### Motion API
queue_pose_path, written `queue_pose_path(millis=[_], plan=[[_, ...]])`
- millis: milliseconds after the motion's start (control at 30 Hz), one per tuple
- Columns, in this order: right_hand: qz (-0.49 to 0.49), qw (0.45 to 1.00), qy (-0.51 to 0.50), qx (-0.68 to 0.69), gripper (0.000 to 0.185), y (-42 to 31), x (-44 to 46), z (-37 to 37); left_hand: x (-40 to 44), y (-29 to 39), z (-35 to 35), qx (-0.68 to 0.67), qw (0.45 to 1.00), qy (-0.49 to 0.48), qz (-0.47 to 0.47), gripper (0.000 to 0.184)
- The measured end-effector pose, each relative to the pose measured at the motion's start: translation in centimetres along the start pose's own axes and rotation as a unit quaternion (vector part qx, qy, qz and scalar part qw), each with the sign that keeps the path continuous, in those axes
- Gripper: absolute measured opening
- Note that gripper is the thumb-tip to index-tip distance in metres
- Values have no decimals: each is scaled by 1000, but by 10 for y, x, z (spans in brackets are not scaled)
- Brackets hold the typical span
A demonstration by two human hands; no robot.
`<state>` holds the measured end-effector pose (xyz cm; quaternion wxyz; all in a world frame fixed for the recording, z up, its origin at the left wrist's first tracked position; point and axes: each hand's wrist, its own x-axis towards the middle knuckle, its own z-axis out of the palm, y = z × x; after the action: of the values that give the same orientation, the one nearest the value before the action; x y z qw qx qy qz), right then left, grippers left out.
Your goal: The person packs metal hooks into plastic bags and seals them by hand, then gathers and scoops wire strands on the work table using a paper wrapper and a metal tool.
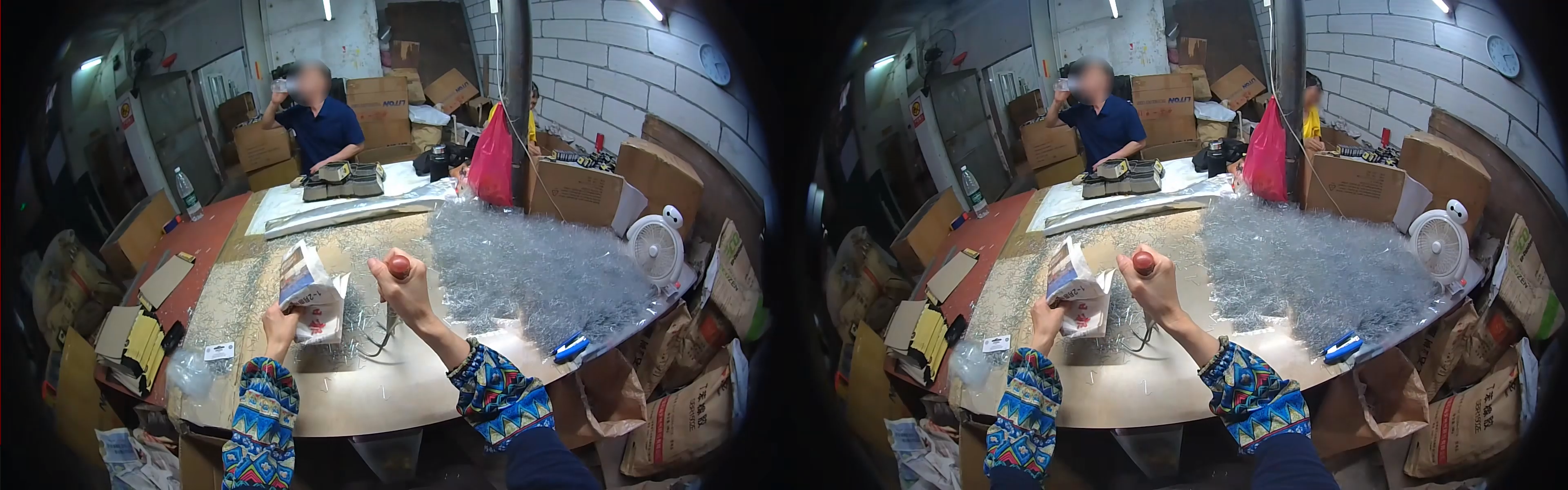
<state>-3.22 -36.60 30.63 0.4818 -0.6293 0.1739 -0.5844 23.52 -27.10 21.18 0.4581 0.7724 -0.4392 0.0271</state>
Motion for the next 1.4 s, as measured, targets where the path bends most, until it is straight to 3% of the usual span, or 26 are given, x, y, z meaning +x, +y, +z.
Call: queue_pose_path(millis=[467,533,600,700,867,1033,1167,1200,1267,1333,1400], plan=[[-29,999,0,-22,28,2,-3,-4,6,2,4,-8,1000,0,-25,28],[3,1000,12,-5,30,-3,-6,-3,16,13,5,-194,973,-3,-126,26],[15,1000,18,9,30,-7,-7,-2,28,32,1,-349,923,-13,-161,29],[17,998,37,55,30,-7,-8,-3,49,71,-9,-391,905,8,-167,27],[-16,980,109,165,29,5,-6,3,62,130,-49,-495,862,14,-108,43],[-110,949,170,241,28,-25,29,13,64,108,-54,-466,873,-12,-142,37],[-201,905,190,325,25,-50,46,12,67,72,-53,-490,861,29,-131,33],[-209,904,177,329,25,-44,45,16,65,70,-51,-482,862,20,-154,33],[-103,965,118,212,22,-34,44,25,67,67,-49,-464,864,4,-197,33],[-176,936,148,266,23,-41,47,26,74,63,-47,-480,859,22,-175,33],[-154,892,171,389,23,-50,49,21,77,52,-44,-444,879,17,-175,34]])
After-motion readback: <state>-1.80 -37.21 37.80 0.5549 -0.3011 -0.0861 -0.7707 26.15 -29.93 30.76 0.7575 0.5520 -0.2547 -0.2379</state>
